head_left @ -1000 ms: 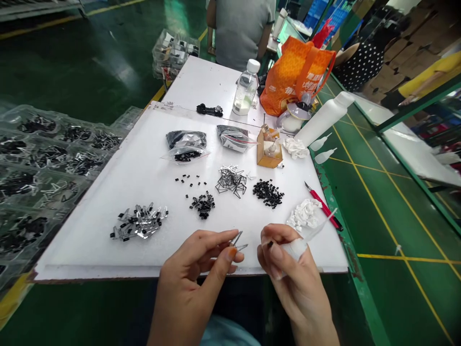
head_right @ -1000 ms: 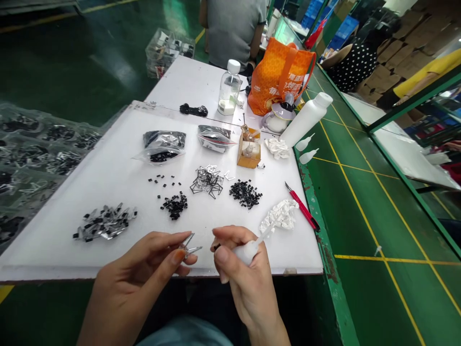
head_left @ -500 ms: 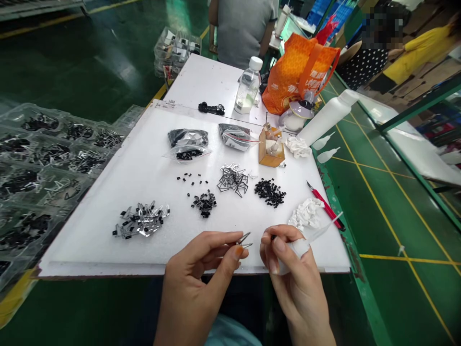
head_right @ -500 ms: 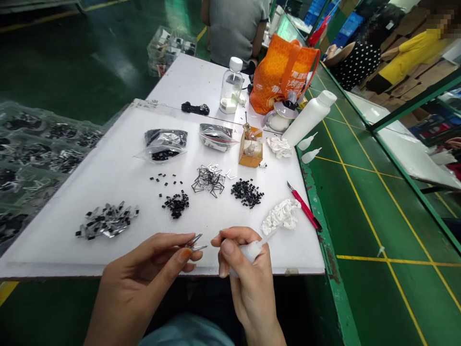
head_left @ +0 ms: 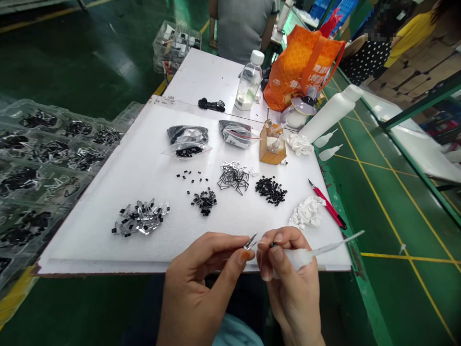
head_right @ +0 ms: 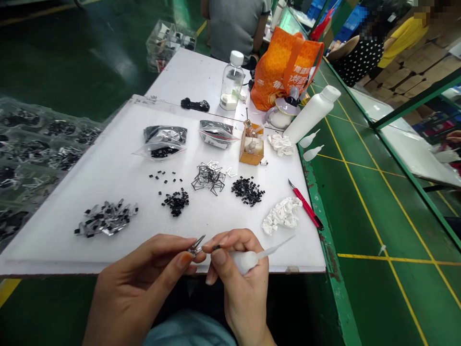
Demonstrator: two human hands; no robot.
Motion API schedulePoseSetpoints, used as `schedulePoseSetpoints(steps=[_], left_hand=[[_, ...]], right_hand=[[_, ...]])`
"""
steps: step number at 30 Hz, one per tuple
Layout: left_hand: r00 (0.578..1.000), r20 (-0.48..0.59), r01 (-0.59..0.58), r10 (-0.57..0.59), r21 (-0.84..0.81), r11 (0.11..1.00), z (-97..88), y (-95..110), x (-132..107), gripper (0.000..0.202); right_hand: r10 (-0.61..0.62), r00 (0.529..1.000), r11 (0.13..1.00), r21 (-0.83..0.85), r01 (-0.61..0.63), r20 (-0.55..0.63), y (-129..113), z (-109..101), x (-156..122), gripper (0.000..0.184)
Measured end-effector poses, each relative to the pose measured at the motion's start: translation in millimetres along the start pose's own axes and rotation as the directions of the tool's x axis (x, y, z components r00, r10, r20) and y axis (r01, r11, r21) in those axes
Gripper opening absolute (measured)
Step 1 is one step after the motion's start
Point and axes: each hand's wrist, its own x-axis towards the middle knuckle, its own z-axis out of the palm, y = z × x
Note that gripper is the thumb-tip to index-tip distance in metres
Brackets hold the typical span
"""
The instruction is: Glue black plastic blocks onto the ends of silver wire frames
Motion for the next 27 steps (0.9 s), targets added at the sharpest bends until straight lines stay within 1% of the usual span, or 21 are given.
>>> schedulePoseSetpoints(steps=[2,4,6,9,13,17,21,27], left_hand=[[0.999,-0.034,0.006,-0.006,-0.02,1.0,1.6,2.1,-0.9,0.008],[0.998,-0.057,0.001,-0.004,-0.041,0.999,3.0,3.9,-1.9,0.011],[1.0,-0.023,-0.008,0.007,-0.056,0.998,2.7,4.4,-2.3,0.014],[0.998,0.057,-0.012,0.016,-0.075,0.997,-0.2,2.9,-1.8,0.018],[0.996,0.083,-0.008,0.016,-0.085,0.996,-2.1,1.4,-0.4,0.023],[0.996,0.084,-0.004,0.011,-0.085,0.996,0.4,1.7,1.1,0.025],[0.996,0.085,-0.01,0.017,-0.08,0.997,1.3,0.7,1.4,0.026],[0.995,0.096,-0.019,0.027,-0.08,0.997,-0.1,-1.2,0.4,0.027]], right_hand=[[-0.084,0.996,0.995,-0.059,0.083,-0.009,4.6,-3.7,-0.8,0.008],[-0.137,0.991,0.98,-0.147,0.136,0.007,8.8,-7.5,-1.2,0.009],[-0.126,0.991,0.966,-0.222,0.134,0.052,11.4,-10.3,-1.4,0.007],[-0.089,0.989,0.955,-0.273,0.119,0.119,11.8,-11.7,-1.6,0.004],[-0.09,0.988,0.943,-0.308,0.126,0.129,9.8,-11.2,-0.9,0.006],[-0.099,0.987,0.938,-0.32,0.136,0.127,10.6,-11.8,0.5,0.008],[-0.121,0.984,0.949,-0.276,0.153,0.128,13.0,-11.4,0.7,0.007],[-0.095,0.985,0.966,-0.227,0.126,0.142,12.3,-10.5,0.1,0.009]])
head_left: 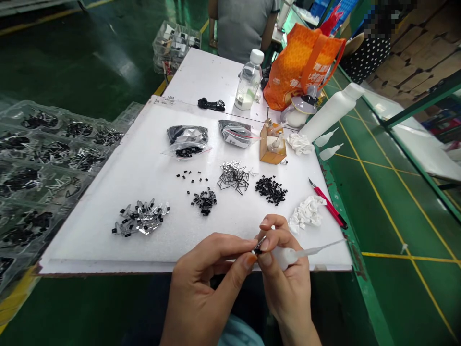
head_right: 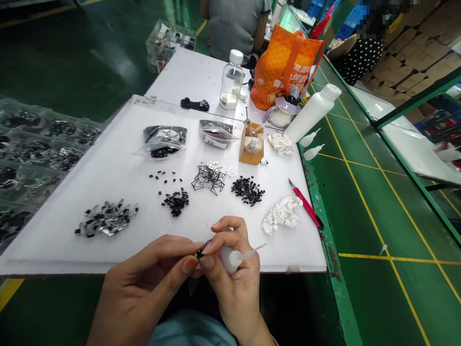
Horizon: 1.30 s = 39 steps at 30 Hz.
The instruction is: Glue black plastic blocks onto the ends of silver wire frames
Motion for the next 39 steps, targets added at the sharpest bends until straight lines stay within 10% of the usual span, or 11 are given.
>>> schedulePoseSetpoints(steps=[20,39], left_hand=[[0.997,-0.017,-0.073,0.074,0.043,0.996,1.6,-0.5,0.6,0.027],[0.984,-0.111,0.129,-0.141,-0.108,0.986,9.1,4.7,1.4,0.008]], right_hand=[[-0.007,0.994,0.999,-0.037,0.003,-0.112,8.7,4.2,-1.4,0.004],[-0.005,0.993,0.995,0.094,0.016,-0.114,7.0,12.3,-0.6,0.027]])
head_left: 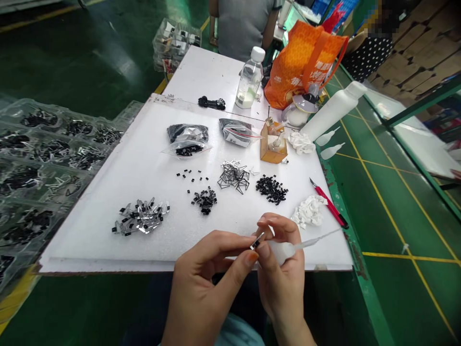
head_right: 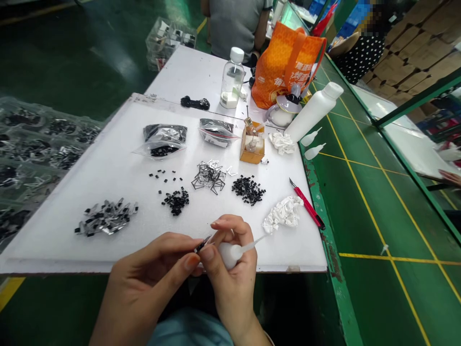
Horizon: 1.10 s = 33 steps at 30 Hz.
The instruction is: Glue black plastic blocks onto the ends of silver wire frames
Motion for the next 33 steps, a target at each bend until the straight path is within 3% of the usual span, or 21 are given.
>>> schedulePoseSetpoints(steps=[2,4,6,8,11,14,17,24,29,33], left_hand=[[0.995,0.013,0.097,-0.096,-0.107,0.99,-1.2,-0.9,2.3,0.004],[0.978,0.077,0.208,-0.195,-0.216,0.954,-3.9,-1.4,5.7,0.01],[0.953,0.132,0.302,-0.273,-0.318,0.899,-7.3,-0.4,8.8,0.017],[0.929,0.159,0.369,-0.333,-0.408,0.835,-10.3,2.2,10.4,0.02],[0.894,0.193,0.444,-0.403,-0.486,0.753,-13.4,7.1,10.1,0.021],[0.873,0.218,0.483,-0.436,-0.506,0.715,-16.0,9.8,9.0,0.023],[0.867,0.227,0.493,-0.444,-0.528,0.692,-18.5,10.6,9.0,0.023],[0.858,0.211,0.498,-0.468,-0.563,0.66,-20.4,12.5,7.2,0.022],[0.855,0.202,0.498,-0.478,-0.579,0.646,-21.1,6.2,5.2,0.023],[0.892,0.222,0.449,-0.395,-0.545,0.708,-20.2,4.2,7.1,0.019]], right_hand=[[0.012,1.0,1.0,-0.008,-0.012,0.017,-2.4,-2.5,7.4,0.026],[0.003,0.999,0.999,-0.049,-0.006,-0.052,-7.7,-8.3,26.9,0.021],[-0.054,0.985,0.99,-0.135,0.032,-0.164,-15.8,-18.1,60.6,0.019],[-0.191,0.965,0.949,-0.287,0.135,-0.18,-24.5,-30.9,104.8,0.025],[-0.363,0.93,0.774,-0.577,0.261,-0.065,-34.1,-49.0,171.2,0.031],[-0.36,0.924,0.516,-0.798,0.312,0.128,-37.3,-55.4,212.6,0.035],[-0.333,0.916,0.408,-0.842,0.353,0.223,-38.2,-49.6,224.5,0.028],[-0.433,0.876,0.242,-0.909,0.341,0.213,-40.6,-38.7,222.3,0.019],[-0.47,0.854,0.212,-0.912,0.353,0.221,-35.4,-44.4,226.9,0.025],[-0.494,0.845,0.226,-0.908,0.353,0.205,-35.4,-46.0,227.0,0.026]])
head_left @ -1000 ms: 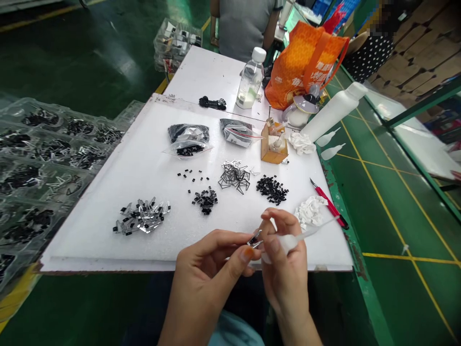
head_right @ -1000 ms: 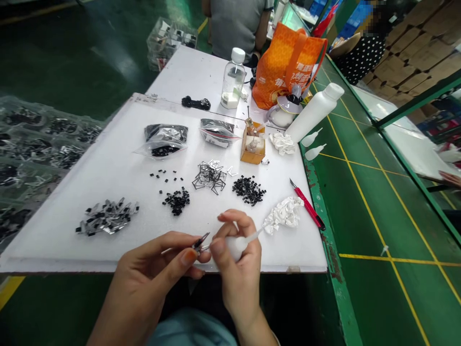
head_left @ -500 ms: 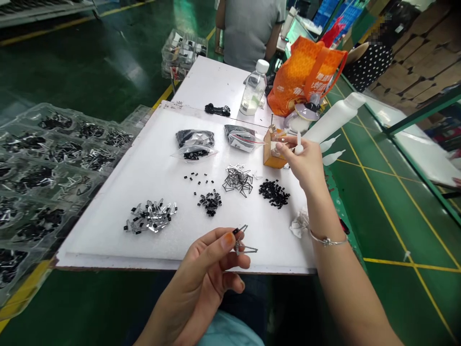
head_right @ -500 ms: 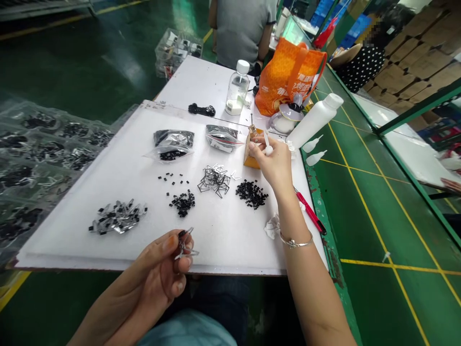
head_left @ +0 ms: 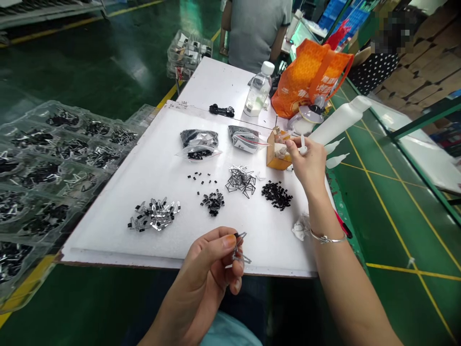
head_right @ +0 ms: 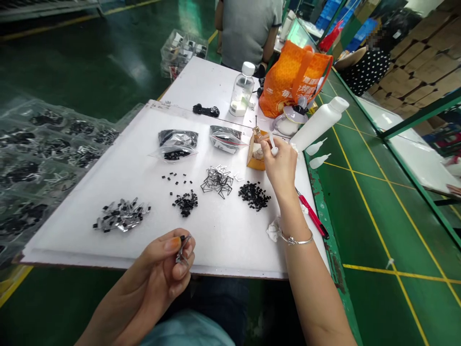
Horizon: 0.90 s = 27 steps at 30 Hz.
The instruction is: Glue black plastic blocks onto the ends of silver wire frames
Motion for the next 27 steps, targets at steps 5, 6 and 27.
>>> schedulePoseSetpoints(steps=[5,6,27], left_hand=[[0.991,0.013,-0.136,0.136,0.124,0.983,0.9,1.6,3.2,0.016],[0.987,0.003,-0.157,0.159,0.146,0.977,0.6,1.4,4.1,0.016],[0.94,-0.079,-0.29,0.333,0.335,0.897,-0.7,-4.4,10.7,0.014]], right_hand=[[0.11,0.914,0.956,0.294,0.01,-0.39,-39.6,-23.6,-33.3,0.025],[0.196,0.906,0.891,0.454,-0.006,-0.374,-52.3,-30.8,-46.3,0.02],[0.273,0.936,0.753,0.655,-0.064,-0.222,-80.7,-56.2,-104.0,0.023]])
